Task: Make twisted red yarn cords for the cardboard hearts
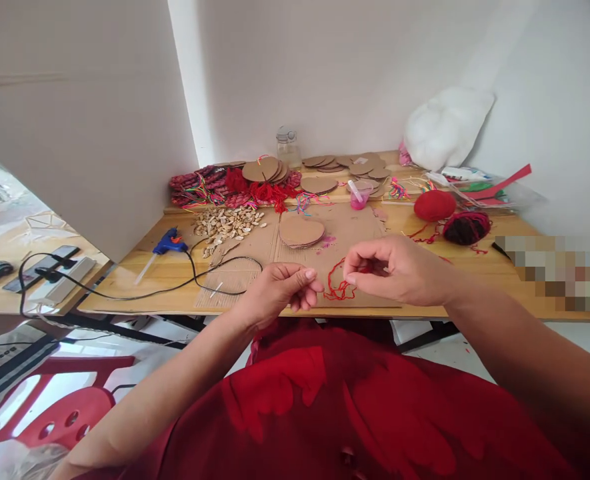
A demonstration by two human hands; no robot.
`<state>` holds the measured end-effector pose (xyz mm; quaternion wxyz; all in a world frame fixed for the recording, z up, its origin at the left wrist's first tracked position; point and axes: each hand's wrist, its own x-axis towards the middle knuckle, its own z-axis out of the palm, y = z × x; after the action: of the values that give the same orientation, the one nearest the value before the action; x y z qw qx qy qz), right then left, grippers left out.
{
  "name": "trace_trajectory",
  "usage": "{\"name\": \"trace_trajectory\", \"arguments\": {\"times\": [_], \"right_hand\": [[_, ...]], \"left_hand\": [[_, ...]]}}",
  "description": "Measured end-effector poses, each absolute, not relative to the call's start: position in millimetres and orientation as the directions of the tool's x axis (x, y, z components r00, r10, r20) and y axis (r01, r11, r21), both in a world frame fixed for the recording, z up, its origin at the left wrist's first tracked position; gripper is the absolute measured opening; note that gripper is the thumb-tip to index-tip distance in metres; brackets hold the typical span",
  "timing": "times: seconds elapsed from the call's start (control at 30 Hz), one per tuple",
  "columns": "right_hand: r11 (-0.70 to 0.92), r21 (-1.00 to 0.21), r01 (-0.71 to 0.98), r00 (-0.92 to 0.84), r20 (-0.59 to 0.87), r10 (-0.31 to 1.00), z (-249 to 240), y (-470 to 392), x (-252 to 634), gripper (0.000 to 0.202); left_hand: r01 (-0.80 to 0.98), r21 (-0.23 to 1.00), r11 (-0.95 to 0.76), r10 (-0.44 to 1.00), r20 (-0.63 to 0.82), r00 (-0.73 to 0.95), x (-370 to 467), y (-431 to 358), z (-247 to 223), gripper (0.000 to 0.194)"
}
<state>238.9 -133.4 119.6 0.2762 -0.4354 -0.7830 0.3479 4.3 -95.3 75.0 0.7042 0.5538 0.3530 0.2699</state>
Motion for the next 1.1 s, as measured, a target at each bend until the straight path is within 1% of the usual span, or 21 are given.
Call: {"name": "trace_trajectory", "arguments": {"times": [0.1, 0.23, 0.3, 0.37, 0.43, 0.6, 0.77, 0.93, 1.1], "right_hand": [[0.412, -0.758, 0.505, -0.487, 0.144, 0.862, 123.6, -131.9, 242.2, 0.006], [0.432, -0.729, 0.530, -0.498, 0.144, 0.855, 128.8, -132.3, 242.2, 0.006], [0.443, -0.720, 0.535, -0.505, 0.148, 0.850, 131.2, -133.3, 240.7, 0.007], [0.448, -0.709, 0.545, -0.505, 0.149, 0.850, 133.3, -134.0, 239.1, 0.008], [0.453, -0.694, 0.559, -0.504, 0.150, 0.851, 135.2, -133.9, 237.8, 0.008], [0.495, -0.653, 0.573, -0.532, 0.162, 0.831, 138.1, -131.9, 236.2, 0.008], [0.524, -0.625, 0.579, -0.558, 0.164, 0.813, 139.1, -129.9, 234.0, 0.008], [0.509, -0.640, 0.575, -0.550, 0.157, 0.820, 141.0, -129.4, 233.2, 0.009], [0.489, -0.665, 0.564, -0.549, 0.141, 0.824, 142.7, -130.0, 234.9, 0.008]], "left_hand": [[0.002, 0.964, 0.264, 0.749, -0.206, 0.630, 9.1, -96.1, 82.3, 0.035], [0.049, 0.956, 0.291, 0.748, -0.259, 0.611, 11.8, -96.3, 89.1, 0.035], [0.038, 0.953, 0.299, 0.748, -0.259, 0.612, 12.6, -96.8, 91.6, 0.036], [0.015, 0.947, 0.320, 0.733, -0.257, 0.629, 13.1, -98.0, 94.3, 0.032], [0.019, 0.933, 0.359, 0.707, -0.285, 0.648, 13.5, -99.8, 97.2, 0.031], [0.074, 0.898, 0.433, 0.662, -0.373, 0.651, 16.0, -102.5, 101.5, 0.035], [0.086, 0.884, 0.460, 0.631, -0.393, 0.669, 17.8, -102.2, 100.0, 0.041], [0.073, 0.881, 0.468, 0.615, -0.384, 0.688, 17.9, -101.9, 97.2, 0.043], [0.079, 0.877, 0.473, 0.638, -0.403, 0.656, 17.5, -102.5, 99.3, 0.038]]}}
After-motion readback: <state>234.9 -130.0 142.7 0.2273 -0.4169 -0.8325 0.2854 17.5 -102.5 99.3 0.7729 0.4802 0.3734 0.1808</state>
